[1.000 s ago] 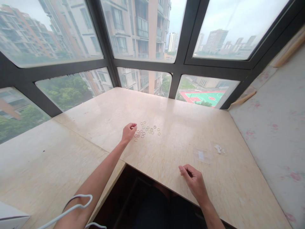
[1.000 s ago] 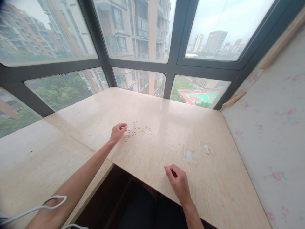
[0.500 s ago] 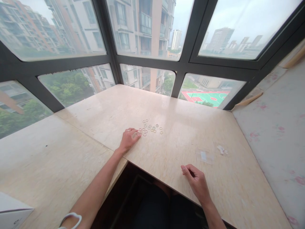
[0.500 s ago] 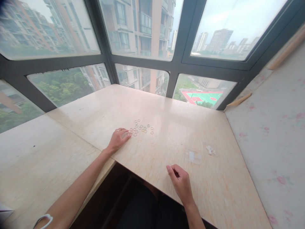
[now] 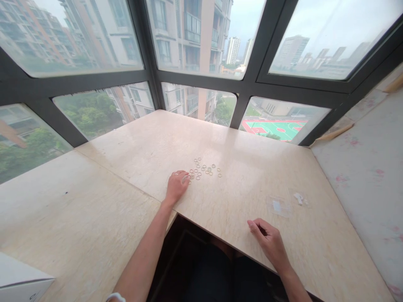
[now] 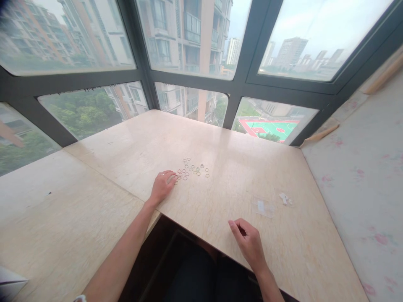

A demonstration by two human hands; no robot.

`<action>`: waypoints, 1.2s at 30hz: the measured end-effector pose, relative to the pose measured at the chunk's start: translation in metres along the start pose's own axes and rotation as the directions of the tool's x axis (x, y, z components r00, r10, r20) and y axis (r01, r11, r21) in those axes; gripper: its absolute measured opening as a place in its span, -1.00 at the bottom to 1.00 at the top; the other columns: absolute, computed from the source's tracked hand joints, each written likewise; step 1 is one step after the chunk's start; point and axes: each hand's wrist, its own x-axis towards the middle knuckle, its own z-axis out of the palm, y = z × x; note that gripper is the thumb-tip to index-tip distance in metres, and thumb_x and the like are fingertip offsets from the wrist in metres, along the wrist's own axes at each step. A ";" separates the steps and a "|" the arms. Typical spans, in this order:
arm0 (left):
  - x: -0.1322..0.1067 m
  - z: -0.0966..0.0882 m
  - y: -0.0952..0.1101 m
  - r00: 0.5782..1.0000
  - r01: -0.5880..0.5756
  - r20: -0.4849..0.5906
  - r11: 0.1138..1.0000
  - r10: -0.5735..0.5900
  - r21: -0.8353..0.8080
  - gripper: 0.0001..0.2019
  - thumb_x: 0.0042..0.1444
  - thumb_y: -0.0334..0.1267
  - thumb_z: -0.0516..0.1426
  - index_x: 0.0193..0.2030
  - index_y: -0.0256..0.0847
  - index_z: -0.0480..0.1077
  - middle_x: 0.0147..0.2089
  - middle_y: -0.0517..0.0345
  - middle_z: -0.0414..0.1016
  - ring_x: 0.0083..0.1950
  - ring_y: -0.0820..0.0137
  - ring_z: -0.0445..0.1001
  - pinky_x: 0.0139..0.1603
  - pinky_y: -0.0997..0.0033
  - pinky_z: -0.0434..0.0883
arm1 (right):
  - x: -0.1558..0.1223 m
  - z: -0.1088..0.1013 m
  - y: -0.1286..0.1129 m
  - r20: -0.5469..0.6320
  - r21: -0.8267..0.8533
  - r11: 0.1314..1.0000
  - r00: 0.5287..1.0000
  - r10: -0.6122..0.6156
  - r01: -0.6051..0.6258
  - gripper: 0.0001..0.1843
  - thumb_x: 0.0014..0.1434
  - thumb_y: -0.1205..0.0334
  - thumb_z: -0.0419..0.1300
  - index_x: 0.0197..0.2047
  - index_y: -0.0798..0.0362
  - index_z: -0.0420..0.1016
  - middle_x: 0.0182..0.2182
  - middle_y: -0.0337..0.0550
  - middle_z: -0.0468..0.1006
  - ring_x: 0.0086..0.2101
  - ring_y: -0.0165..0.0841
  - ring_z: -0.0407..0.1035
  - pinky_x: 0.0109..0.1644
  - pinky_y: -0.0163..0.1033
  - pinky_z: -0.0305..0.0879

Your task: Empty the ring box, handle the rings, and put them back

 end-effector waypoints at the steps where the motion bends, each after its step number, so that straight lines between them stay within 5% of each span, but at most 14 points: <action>1: 0.000 0.000 0.000 1.000 -0.010 0.012 1.000 0.010 0.000 -0.75 0.23 -0.21 0.06 -0.06 -0.21 0.50 0.01 -0.01 0.48 0.04 0.18 0.38 0.13 0.15 0.29 | 0.000 0.000 0.000 0.001 -0.009 1.000 1.000 -0.003 0.003 -0.56 0.24 -0.06 0.10 -0.52 0.09 0.35 -0.58 -0.21 0.30 -0.51 -0.40 0.19 -0.42 -0.32 0.13; 7: -0.001 0.001 -0.001 0.993 -0.079 0.083 0.997 0.080 -0.010 -0.71 0.25 -0.25 0.06 0.05 -0.08 0.48 0.12 -0.04 0.39 0.10 0.18 0.37 0.13 0.10 0.31 | 0.000 0.003 -0.003 -0.015 -0.063 0.998 1.000 -0.012 0.011 -0.55 0.24 -0.07 0.09 -0.53 0.09 0.35 -0.59 -0.20 0.31 -0.52 -0.39 0.19 -0.42 -0.31 0.14; 17: -0.005 0.001 -0.004 0.991 -0.131 -0.003 0.980 0.132 -0.148 -0.77 0.24 -0.23 0.08 -0.11 -0.13 0.56 0.11 -0.06 0.37 0.14 0.19 0.33 0.15 0.11 0.35 | 0.001 0.005 -0.008 -0.038 -0.136 0.991 0.999 -0.015 0.009 -0.54 0.24 -0.08 0.08 -0.53 0.08 0.35 -0.59 -0.20 0.32 -0.53 -0.38 0.20 -0.43 -0.31 0.15; 36: -0.006 -0.003 0.004 0.981 -0.131 0.143 0.991 0.134 -0.033 -0.79 0.21 -0.26 0.11 -0.07 -0.10 0.51 0.13 0.00 0.42 0.18 0.12 0.32 0.14 -0.01 0.26 | 0.001 0.009 -0.006 -0.062 -0.192 0.981 0.998 0.003 -0.014 -0.55 0.25 -0.06 0.08 -0.54 0.07 0.34 -0.60 -0.21 0.29 -0.54 -0.40 0.17 -0.46 -0.32 0.12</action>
